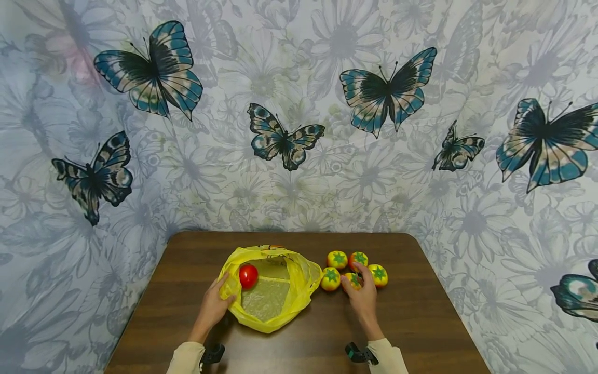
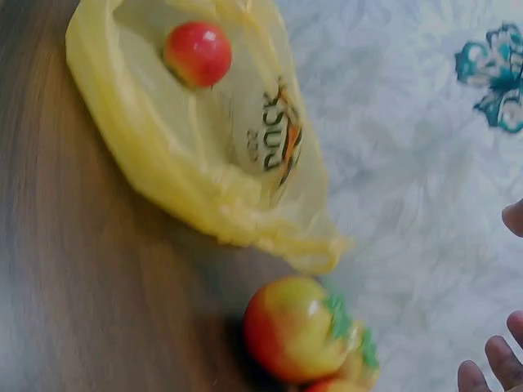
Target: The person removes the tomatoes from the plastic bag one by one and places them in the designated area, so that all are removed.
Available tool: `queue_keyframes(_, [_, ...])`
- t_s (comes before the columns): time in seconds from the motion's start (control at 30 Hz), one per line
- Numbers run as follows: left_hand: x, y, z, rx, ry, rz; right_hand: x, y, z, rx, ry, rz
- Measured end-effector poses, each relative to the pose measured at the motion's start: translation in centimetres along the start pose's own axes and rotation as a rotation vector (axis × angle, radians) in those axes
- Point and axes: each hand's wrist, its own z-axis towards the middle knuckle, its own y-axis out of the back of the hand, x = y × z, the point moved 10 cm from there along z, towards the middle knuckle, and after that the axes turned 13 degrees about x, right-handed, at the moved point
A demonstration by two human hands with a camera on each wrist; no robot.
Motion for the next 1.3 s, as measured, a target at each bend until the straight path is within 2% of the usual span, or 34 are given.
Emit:
queue_keyframes(0.13, [-0.1, 0.2, 0.0, -0.004, -0.01, 0.0, 3.4, -0.7, -0.5, 0.05, 0.057, 0.022])
queue_keyframes(0.23, [-0.3, 0.2, -0.1, -0.005, -0.016, 0.003, 4.5, -1.4, -0.6, 0.079, 0.078, 0.044])
queue_keyframes(0.57, [-0.6, 0.5, -0.3, -0.031, -0.026, 0.015, 5.2, -4.9, -0.9, 0.188, 0.041, 0.183])
queue_keyframes(0.87, [-0.4, 0.4, -0.1, -0.013, 0.006, 0.0, 5.8, -8.0, -1.6, 0.249, 0.059, 0.164])
queue_keyframes(1.3, [-0.8, 0.4, -0.2, -0.02, -0.022, -0.01, 6.3, -12.7, -2.4, 0.409, 0.054, 0.162])
